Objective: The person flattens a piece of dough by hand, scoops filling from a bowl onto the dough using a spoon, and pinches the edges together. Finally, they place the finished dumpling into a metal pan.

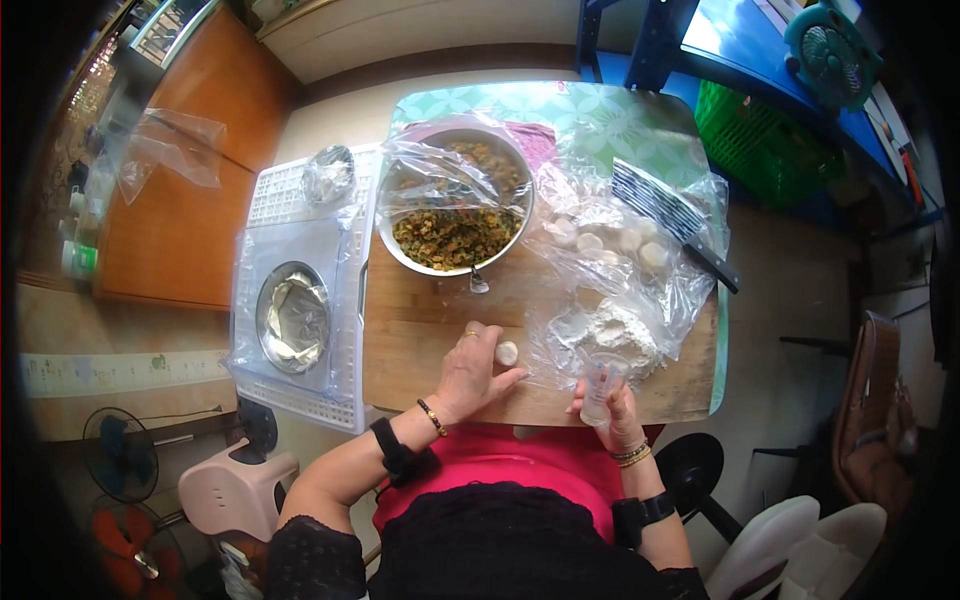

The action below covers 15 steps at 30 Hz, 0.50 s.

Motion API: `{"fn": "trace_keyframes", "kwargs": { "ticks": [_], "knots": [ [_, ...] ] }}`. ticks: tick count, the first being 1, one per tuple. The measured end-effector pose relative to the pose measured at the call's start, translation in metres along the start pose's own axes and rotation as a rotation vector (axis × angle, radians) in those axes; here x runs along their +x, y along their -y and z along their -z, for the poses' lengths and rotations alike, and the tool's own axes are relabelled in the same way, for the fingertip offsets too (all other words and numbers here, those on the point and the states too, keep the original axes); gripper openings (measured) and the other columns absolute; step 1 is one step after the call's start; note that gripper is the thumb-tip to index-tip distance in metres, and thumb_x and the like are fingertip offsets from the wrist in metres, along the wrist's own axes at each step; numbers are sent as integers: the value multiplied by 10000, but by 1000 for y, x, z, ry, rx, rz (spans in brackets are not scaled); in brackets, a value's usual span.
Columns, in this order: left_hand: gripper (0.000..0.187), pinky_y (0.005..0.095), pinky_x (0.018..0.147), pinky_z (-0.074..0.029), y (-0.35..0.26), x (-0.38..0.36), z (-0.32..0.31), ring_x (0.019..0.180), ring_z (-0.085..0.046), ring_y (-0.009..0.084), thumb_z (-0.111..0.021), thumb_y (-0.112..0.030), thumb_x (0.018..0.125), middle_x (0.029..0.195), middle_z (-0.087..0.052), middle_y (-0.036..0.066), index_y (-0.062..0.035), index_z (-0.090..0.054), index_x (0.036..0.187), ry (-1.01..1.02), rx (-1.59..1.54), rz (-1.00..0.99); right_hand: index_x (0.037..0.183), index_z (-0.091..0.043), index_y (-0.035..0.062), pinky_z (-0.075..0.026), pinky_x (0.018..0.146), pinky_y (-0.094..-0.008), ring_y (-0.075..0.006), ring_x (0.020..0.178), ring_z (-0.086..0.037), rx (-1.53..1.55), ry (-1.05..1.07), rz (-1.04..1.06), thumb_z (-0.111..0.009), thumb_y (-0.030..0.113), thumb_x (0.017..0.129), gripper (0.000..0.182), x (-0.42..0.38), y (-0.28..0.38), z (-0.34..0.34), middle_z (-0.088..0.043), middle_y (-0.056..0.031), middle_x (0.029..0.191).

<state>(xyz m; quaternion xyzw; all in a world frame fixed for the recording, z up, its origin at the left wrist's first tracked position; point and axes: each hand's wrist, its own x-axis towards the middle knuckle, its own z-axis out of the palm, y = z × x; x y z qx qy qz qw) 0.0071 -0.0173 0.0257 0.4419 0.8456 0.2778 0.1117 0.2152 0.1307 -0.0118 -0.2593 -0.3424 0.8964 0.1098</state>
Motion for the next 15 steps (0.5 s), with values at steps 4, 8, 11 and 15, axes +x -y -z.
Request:
{"fn": "trace_keyframes", "kwargs": {
  "ticks": [4, 8, 11, 15],
  "knots": [
    [394, 412, 697, -488, 10, -3, -14, 828, -592, 330, -753, -213, 774, 955, -561, 143, -66, -551, 1078, 27, 9, -14, 1208, -483, 18, -570, 774, -366, -179, 823, -676, 2, 0, -1, -733, 554, 783, 728, 0, -1, 1, -623, -104, 987],
    [386, 410, 693, -486, 15, -2, -17, 822, -591, 326, -765, -239, 771, 955, -562, 145, -70, -550, 1042, 2, -39, -108, 1207, -482, 22, -570, 774, -367, -181, 824, -675, 8, 1, -1, -738, 550, 781, 726, 0, 0, 1, -622, -106, 986],
    [325, 412, 698, -489, 2, 2, -6, 824, -592, 327, -745, -206, 784, 956, -563, 146, -70, -553, 1008, -7, -58, -70, 1205, -481, 25, -571, 771, -368, -185, 823, -677, 13, 0, 4, -743, 549, 778, 725, 0, 0, 0, -622, -110, 985],
    [284, 415, 723, -494, 1, 4, -8, 839, -587, 336, -728, -170, 791, 963, -561, 144, -65, -562, 997, 89, -5, 27, 1206, -478, 30, -573, 770, -370, -188, 821, -678, 13, -4, 8, -747, 546, 776, 724, 0, 0, -1, -621, -112, 988]
  ]
}}
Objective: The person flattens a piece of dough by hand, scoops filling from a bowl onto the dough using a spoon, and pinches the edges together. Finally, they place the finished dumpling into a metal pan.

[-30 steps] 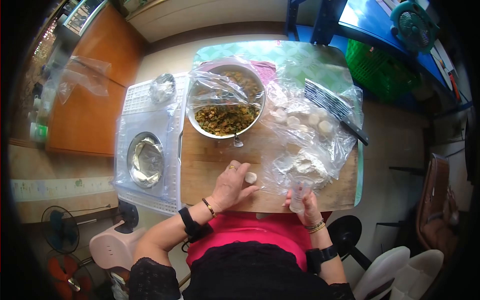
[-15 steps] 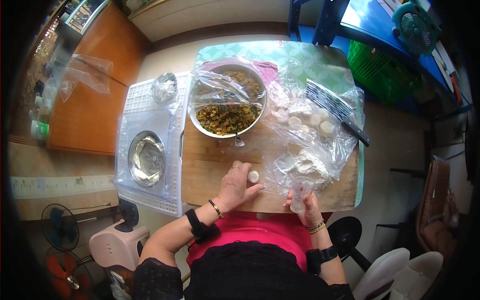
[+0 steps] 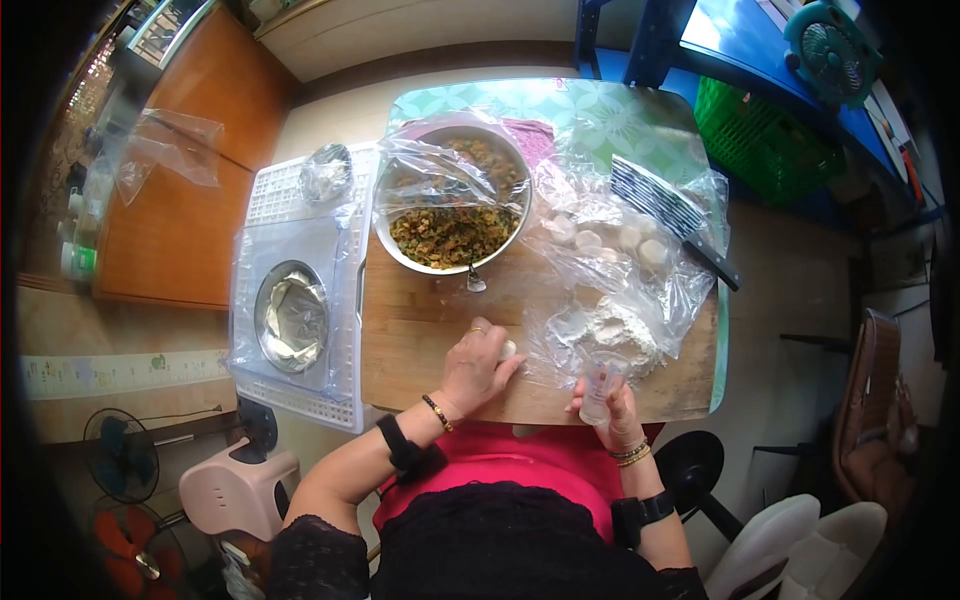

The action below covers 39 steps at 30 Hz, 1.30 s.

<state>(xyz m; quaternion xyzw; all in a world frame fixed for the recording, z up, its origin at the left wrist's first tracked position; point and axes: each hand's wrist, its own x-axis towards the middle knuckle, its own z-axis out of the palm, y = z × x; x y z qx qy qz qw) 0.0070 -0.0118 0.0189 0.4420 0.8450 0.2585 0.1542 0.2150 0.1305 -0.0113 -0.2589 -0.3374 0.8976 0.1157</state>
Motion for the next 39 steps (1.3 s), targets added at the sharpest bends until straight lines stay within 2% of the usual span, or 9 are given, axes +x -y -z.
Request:
{"fn": "trace_keyframes", "kwargs": {
  "ticks": [6, 10, 13, 19, 25, 27, 30, 37, 39],
  "knots": [
    [344, 409, 729, -493, 7, 0, -3, 863, -578, 338, -758, -206, 761, 960, -560, 145, -67, -560, 1006, -70, -28, -218, 1222, -463, 33, -574, 771, -374, -191, 818, -679, 16, 2, -5, -753, 543, 771, 740, 0, -1, 1, -618, -114, 994],
    [306, 406, 737, -494, -4, -1, 4, 886, -577, 336, -735, -158, 769, 948, -560, 144, -54, -561, 998, -165, -47, -109, 1229, -459, 33, -572, 776, -375, -189, 821, -678, 20, -11, -7, -757, 545, 766, 753, 0, 0, 0, -617, -114, 998],
    [315, 404, 745, -494, 8, -3, -4, 897, -577, 334, -738, -160, 769, 948, -559, 145, -47, -557, 1000, -40, 38, -92, 1240, -455, 22, -567, 789, -363, -198, 839, -677, 34, -7, -14, -767, 535, 762, 767, -1, 0, 1, -621, -119, 1002],
    [392, 400, 741, -496, 12, -2, -1, 904, -575, 326, -766, -231, 760, 961, -558, 143, -52, -555, 1037, -65, 11, -227, 1238, -464, 10, -564, 799, -353, -208, 856, -677, 45, -3, -15, -778, 527, 756, 773, 0, 1, -1, -628, -121, 1000],
    [618, 462, 939, -429, 3, 11, 0, 1142, -481, 381, -758, -297, 776, 1227, -494, 185, -24, -495, 1263, -77, 49, -242, 1212, -487, 4, -564, 797, -347, -201, 851, -675, 45, -1, -3, -776, 530, 757, 753, -1, 3, -4, -624, -115, 994],
    [744, 516, 1079, -299, 6, 17, -12, 1334, -327, 418, -707, -420, 807, 1429, -361, 223, -9, -431, 1362, -76, 159, -327, 1208, -490, 3, -563, 797, -346, -199, 850, -674, 39, -2, -7, -775, 530, 759, 749, 0, 5, -5, -623, -113, 992],
    [822, 548, 1134, -198, 7, 18, -22, 1426, -190, 418, -638, -514, 832, 1524, -240, 235, -2, -374, 1419, 88, 283, -287, 1203, -496, -1, -566, 795, -351, -196, 844, -673, 43, -17, 3, -776, 529, 758, 747, -1, 4, -4, -621, -112, 992],
    [812, 544, 1146, -176, 2, 22, -12, 1431, -177, 425, -607, -517, 858, 1523, -248, 249, 6, -360, 1427, 100, 260, -275, 1203, -502, -8, -567, 791, -348, -191, 838, -673, 38, 6, 11, -770, 525, 765, 740, 1, 3, -5, -628, -109, 993],
    [738, 511, 1127, -236, 1, 28, 3, 1387, -264, 449, -598, -460, 886, 1482, -315, 276, 17, -383, 1406, 217, 91, -218, 1203, -503, -9, -567, 791, -346, -191, 837, -673, 31, -6, 7, -768, 525, 767, 739, -2, 2, -2, -629, -109, 990]
  ]
}}
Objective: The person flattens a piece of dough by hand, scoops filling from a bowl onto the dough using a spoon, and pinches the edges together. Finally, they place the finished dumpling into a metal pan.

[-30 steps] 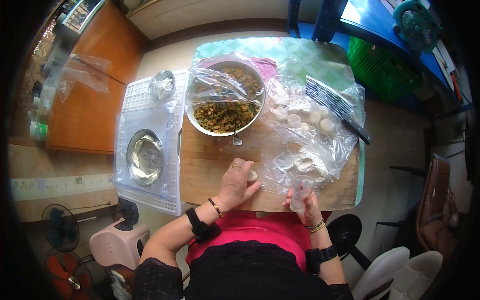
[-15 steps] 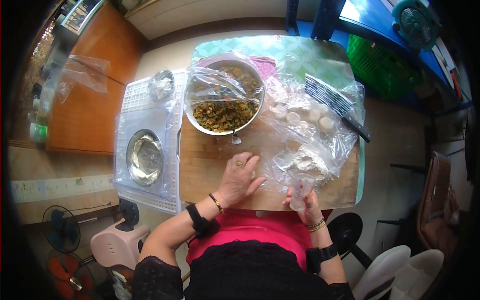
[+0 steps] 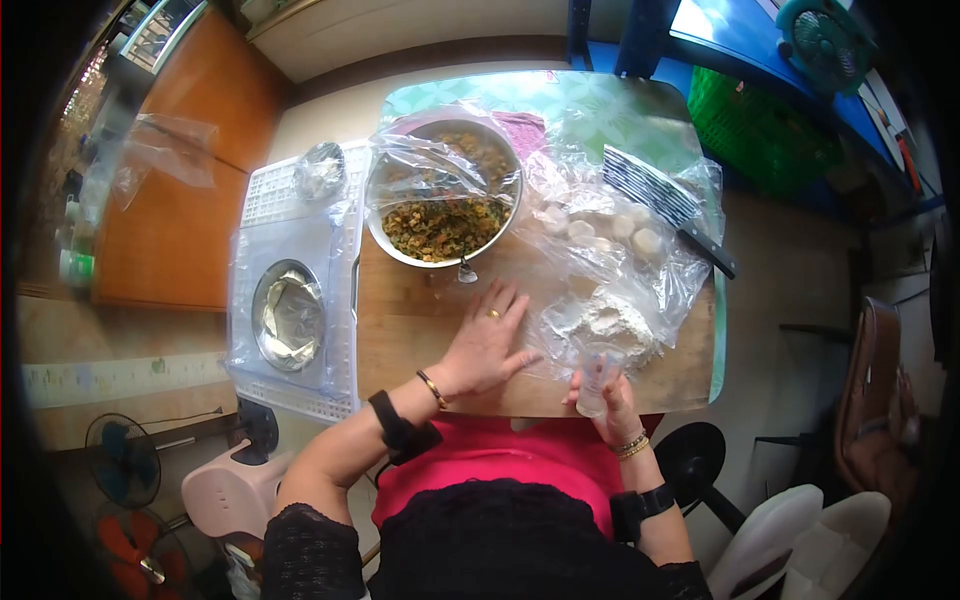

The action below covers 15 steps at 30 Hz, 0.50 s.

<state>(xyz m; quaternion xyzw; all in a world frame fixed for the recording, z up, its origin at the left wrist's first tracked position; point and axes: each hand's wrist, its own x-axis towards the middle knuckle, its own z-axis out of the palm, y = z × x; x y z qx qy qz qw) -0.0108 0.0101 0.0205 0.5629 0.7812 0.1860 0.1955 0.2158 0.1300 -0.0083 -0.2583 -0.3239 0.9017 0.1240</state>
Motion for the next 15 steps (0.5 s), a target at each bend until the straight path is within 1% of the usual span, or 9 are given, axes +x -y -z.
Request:
{"fn": "trace_keyframes", "kwargs": {
  "ticks": [1, 3, 4, 5, 7, 8, 10, 13, 15],
  "knots": [
    [738, 511, 1127, -236, -1, 2, 7, 1387, -264, 449, -598, -460, 886, 1482, -315, 276, 17, -383, 1406, 4, -1, -2, 1203, -504, -10, -568, 790, -345, -190, 835, -673, 1, -2, -6, -771, 520, 766, 737, 0, -1, 2, -631, -109, 988],
    [631, 485, 1088, -303, -1, 8, 24, 1316, -359, 469, -585, -379, 910, 1422, -388, 296, 29, -424, 1363, -14, -369, 214, 1202, -505, -10, -569, 789, -345, -190, 834, -673, 2, 4, -11, -775, 515, 765, 735, 1, -1, 1, -632, -110, 986],
    [546, 482, 1053, -339, -5, 13, 32, 1267, -412, 468, -582, -311, 918, 1379, -433, 300, 31, -456, 1325, 3, -337, 287, 1211, -498, -12, -569, 786, -345, -192, 834, -673, 12, 13, -4, -778, 510, 763, 742, 2, -1, -1, -632, -114, 987],
    [546, 482, 1053, -339, 0, 16, 25, 1267, -412, 468, -582, -311, 918, 1379, -433, 300, 31, -456, 1325, 0, -335, 285, 1219, -492, -14, -569, 784, -345, -195, 834, -673, 20, 19, 3, -781, 505, 762, 750, 3, 0, -1, -632, -118, 987],
    [532, 487, 1071, -321, 14, 22, 0, 1295, -382, 464, -599, -293, 911, 1397, -411, 292, 20, -463, 1319, -329, -25, 75, 1249, -469, -12, -569, 784, -345, -200, 831, -673, 10, 12, -2, -783, 500, 763, 772, 3, -3, 2, -632, -124, 985],
    [532, 487, 1071, -321, 16, 23, -9, 1295, -382, 464, -599, -293, 911, 1397, -411, 292, 20, -463, 1319, -329, -30, 75, 1278, -447, -10, -568, 784, -344, -205, 828, -673, 2, 4, -12, -785, 495, 764, 796, 3, -4, 4, -633, -130, 982],
    [533, 496, 1090, -296, 15, 25, -19, 1319, -354, 458, -620, -283, 900, 1429, -371, 285, 19, -468, 1312, -375, 125, 36, 1305, -422, -6, -568, 785, -346, -210, 824, -672, -7, -2, -20, -783, 489, 768, 815, 3, 1, -1, -632, -135, 981],
    [546, 520, 1104, -265, 21, 21, -25, 1344, -322, 446, -634, -284, 889, 1451, -338, 277, 15, -464, 1313, -361, 55, 32, 1343, -387, 6, -568, 785, -348, -216, 820, -671, 1, 2, -37, -785, 474, 774, 838, 2, 0, -1, -633, -141, 977],
    [550, 527, 1103, -261, 20, 21, -22, 1342, -329, 439, -634, -292, 887, 1446, -344, 275, 13, -464, 1312, -354, 89, 30, 1355, -378, 12, -568, 786, -349, -218, 820, -671, 15, 20, -37, -788, 464, 775, 842, 4, 1, 0, -634, -142, 975]
  ]
}}
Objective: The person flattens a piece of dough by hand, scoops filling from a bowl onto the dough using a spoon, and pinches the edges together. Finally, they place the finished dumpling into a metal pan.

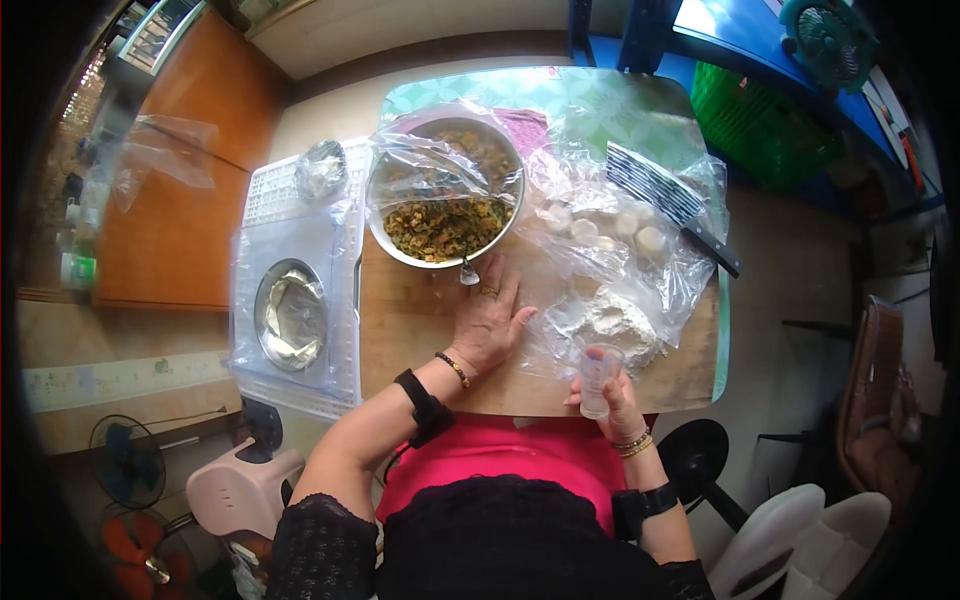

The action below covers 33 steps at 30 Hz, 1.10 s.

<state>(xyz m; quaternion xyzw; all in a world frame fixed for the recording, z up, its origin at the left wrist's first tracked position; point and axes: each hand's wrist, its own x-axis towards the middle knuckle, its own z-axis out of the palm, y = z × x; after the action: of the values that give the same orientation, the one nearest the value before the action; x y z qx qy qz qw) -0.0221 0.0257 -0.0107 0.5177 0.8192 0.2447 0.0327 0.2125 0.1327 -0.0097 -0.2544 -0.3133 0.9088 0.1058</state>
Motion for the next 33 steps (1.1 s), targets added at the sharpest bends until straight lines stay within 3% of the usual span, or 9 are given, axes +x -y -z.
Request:
{"fn": "trace_keyframes", "kwargs": {
  "ticks": [8, 10, 16, 24, 27, 29, 30, 32, 33],
  "knots": [
    [536, 537, 1102, -251, -11, 11, 12, 1339, -333, 410, -615, -328, 893, 1412, -378, 261, 14, -482, 1285, 52, 80, 28, 1303, -412, 27, -577, 804, -389, -226, 898, -674, -42, -46, -8, -760, 289, 819, 651, -5, 2, -6, -609, -159, 1063],
    [539, 533, 1114, -228, -20, 21, 21, 1338, -316, 427, -608, -330, 896, 1410, -371, 263, 15, -475, 1287, 165, -254, 215, 1297, -415, 32, -578, 808, -390, -227, 904, -674, -39, -45, -17, -753, 275, 821, 633, -5, 2, -5, -608, -158, 1065],
    [580, 527, 1131, -209, -18, 18, -14, 1358, -261, 456, -619, -348, 885, 1436, -326, 283, 35, -463, 1292, 26, 46, 7, 1334, -380, 40, -576, 799, -385, -223, 905, -670, -36, -63, -4, -735, 253, 831, 652, -1, 3, -8, -605, -156, 1067],
    [671, 571, 1141, -123, -14, 19, -16, 1383, -222, 445, -603, -428, 874, 1465, -295, 285, 47, -441, 1320, 54, 41, 23, 1369, -355, 73, -577, 776, -379, -212, 861, -667, -96, -85, 11, -731, 297, 832, 693, -1, 3, -14, -598, -141, 1034],
    [605, 528, 1146, -173, -13, 21, -12, 1383, -250, 437, -593, -388, 894, 1463, -307, 291, 37, -463, 1304, 25, 31, 19, 1357, -371, 66, -577, 768, -375, -214, 860, -667, -120, -111, 31, -729, 294, 833, 674, -1, -1, -11, -601, -142, 1035],
    [474, 490, 1096, -284, -5, 17, -5, 1316, -361, 425, -572, -332, 920, 1358, -442, 268, 14, -521, 1241, 6, -259, 28, 1351, -378, 62, -576, 766, -374, -214, 862, -668, -128, -129, 22, -730, 283, 832, 664, -2, 1, -13, -603, -144, 1041],
    [474, 490, 1096, -284, -5, 14, 11, 1316, -361, 425, -572, -332, 920, 1358, -442, 268, 14, -521, 1241, 3, -262, 33, 1345, -386, 59, -575, 764, -372, -215, 863, -669, -127, -143, 13, -731, 271, 831, 654, -2, 1, -15, -606, -146, 1046],
    [374, 494, 1029, -347, -9, 10, 53, 1186, -474, 412, -577, -297, 919, 1164, -558, 221, 3, -554, 1141, 364, -422, 293, 1340, -394, 56, -574, 765, -370, -215, 860, -669, -153, -140, 14, -729, 258, 831, 642, -2, 0, -17, -606, -146, 1051],
    [340, 491, 905, -395, 2, -9, 39, 1022, -534, 354, -623, -324, 886, 1007, -583, 142, -28, -584, 1048, 144, -310, 158, 1334, -401, 53, -574, 767, -369, -215, 857, -669, -175, -141, 21, -727, 245, 830, 630, -1, 0, -18, -607, -146, 1056]
  ]
}}
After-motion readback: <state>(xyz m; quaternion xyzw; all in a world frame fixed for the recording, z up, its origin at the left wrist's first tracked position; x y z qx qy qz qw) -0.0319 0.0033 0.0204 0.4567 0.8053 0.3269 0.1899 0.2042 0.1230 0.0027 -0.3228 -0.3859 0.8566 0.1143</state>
